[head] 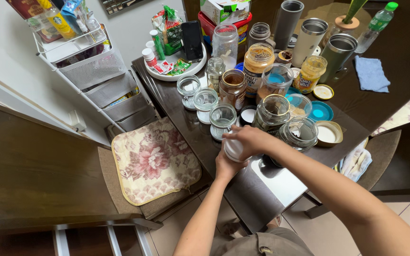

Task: The person repeatedly opens and closes small glass jars on a cluttered table, handling them one at a time and placing lids back on. The activity involves picking up jars, removing lids, and resealing them without moving them to a storage location.

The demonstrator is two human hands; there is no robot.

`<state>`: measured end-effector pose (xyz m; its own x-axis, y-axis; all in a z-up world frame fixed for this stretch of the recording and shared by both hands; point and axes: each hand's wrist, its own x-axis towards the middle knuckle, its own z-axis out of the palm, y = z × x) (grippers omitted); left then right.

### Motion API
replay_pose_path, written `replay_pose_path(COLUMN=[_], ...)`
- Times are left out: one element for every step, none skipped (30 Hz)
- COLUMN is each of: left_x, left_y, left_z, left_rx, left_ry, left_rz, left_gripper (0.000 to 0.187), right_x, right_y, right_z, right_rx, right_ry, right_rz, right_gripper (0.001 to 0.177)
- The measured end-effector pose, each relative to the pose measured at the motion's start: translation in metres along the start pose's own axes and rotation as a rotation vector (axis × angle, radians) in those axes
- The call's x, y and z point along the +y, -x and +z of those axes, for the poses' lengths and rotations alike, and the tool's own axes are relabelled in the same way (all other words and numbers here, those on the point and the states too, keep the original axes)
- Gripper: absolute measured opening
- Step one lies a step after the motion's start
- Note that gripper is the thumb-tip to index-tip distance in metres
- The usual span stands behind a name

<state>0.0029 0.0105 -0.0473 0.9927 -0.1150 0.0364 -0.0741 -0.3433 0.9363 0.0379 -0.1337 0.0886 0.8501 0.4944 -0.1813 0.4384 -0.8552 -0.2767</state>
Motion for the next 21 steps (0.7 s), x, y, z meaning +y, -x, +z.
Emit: replay_pose_path(left_x=[0.001, 0.002, 0.003, 0.004, 0.004, 0.005, 0.005, 0.005, 0.004, 0.004, 0.003, 0.002, 0.001, 0.000, -0.001, -0.002, -0.003, -0.003, -0.004, -0.004, -0.004], left_y=[0.000, 0.001, 0.001, 0.001, 0.001, 0.001, 0.001, 0.001, 0.001, 0.001, 0.002, 0.002, 0.002, 0.002, 0.002, 0.002, 0.002, 0.002, 0.002, 0.002, 0.001], left_z=[0.000, -0.001, -0.001, 0.000, -0.001, -0.001, -0.001, -0.001, -0.001, -0.001, -0.001, 0.000, 0.000, 0.001, 0.002, 0.003, 0.003, 0.004, 0.004, 0.003, 0.003], left_rx=[-0.005, 0.005, 0.014, 0.023, 0.040, 0.056, 0.072, 0.057, 0.042, 0.027, 0.022, 0.017, 0.012, 0.020, 0.029, 0.037, 0.040, 0.043, 0.045, 0.051, 0.056], left_ry=[0.016, 0.015, 0.015, 0.014, 0.012, 0.010, 0.008, 0.016, 0.025, 0.034, 0.041, 0.048, 0.055, 0.044, 0.034, 0.024, 0.042, 0.060, 0.078, 0.066, 0.054], left_rz=[0.007, 0.003, 0.000, -0.004, 0.010, 0.023, 0.036, 0.021, 0.006, -0.009, -0.015, -0.021, -0.027, -0.011, 0.003, 0.018, 0.024, 0.029, 0.034, 0.035, 0.037], left_gripper=[0.109, 0.111, 0.113, 0.116, 0.117, 0.119, 0.121, 0.119, 0.117, 0.115, 0.111, 0.108, 0.105, 0.103, 0.101, 0.099, 0.099, 0.099, 0.100, 0.107, 0.115], right_x=[0.009, 0.017, 0.022, 0.026, 0.027, 0.027, 0.025, 0.021, 0.017, 0.014, 0.009, 0.006, 0.002, -0.001, -0.004, -0.006, -0.007, -0.007, -0.008, -0.008, -0.007], right_y=[-0.001, -0.002, -0.002, -0.001, 0.000, 0.000, 0.001, 0.003, 0.003, 0.002, 0.001, 0.000, -0.002, -0.003, -0.004, -0.004, -0.005, -0.005, -0.006, -0.006, -0.007], right_z=[-0.001, -0.003, -0.004, -0.003, -0.003, -0.003, -0.002, -0.001, -0.001, -0.002, -0.003, -0.004, -0.005, -0.006, -0.006, -0.006, -0.007, -0.006, -0.006, -0.005, -0.004], right_rx=[0.011, 0.023, 0.035, 0.019, 0.003, -0.013, -0.037, -0.060, -0.083, -0.091, -0.100, -0.109, -0.125, -0.140, -0.156, -0.160, -0.163, -0.167, -0.160, -0.154, -0.146], right_ry=[-0.067, -0.134, -0.201, -0.218, -0.236, -0.254, -0.207, -0.161, -0.114, -0.089, -0.064, -0.039, -0.003, 0.033, 0.069, 0.085, 0.101, 0.117, 0.127, 0.137, 0.147], right_rz=[-0.057, -0.115, -0.171, -0.158, -0.145, -0.133, -0.099, -0.066, -0.032, -0.034, -0.039, -0.044, -0.040, -0.037, -0.033, -0.033, -0.034, -0.034, -0.033, -0.032, -0.029], right_gripper=[0.102, 0.104, 0.106, 0.108, 0.109, 0.110, 0.110, 0.110, 0.110, 0.110, 0.111, 0.111, 0.111, 0.111, 0.112, 0.110, 0.109, 0.108, 0.107, 0.105, 0.103])
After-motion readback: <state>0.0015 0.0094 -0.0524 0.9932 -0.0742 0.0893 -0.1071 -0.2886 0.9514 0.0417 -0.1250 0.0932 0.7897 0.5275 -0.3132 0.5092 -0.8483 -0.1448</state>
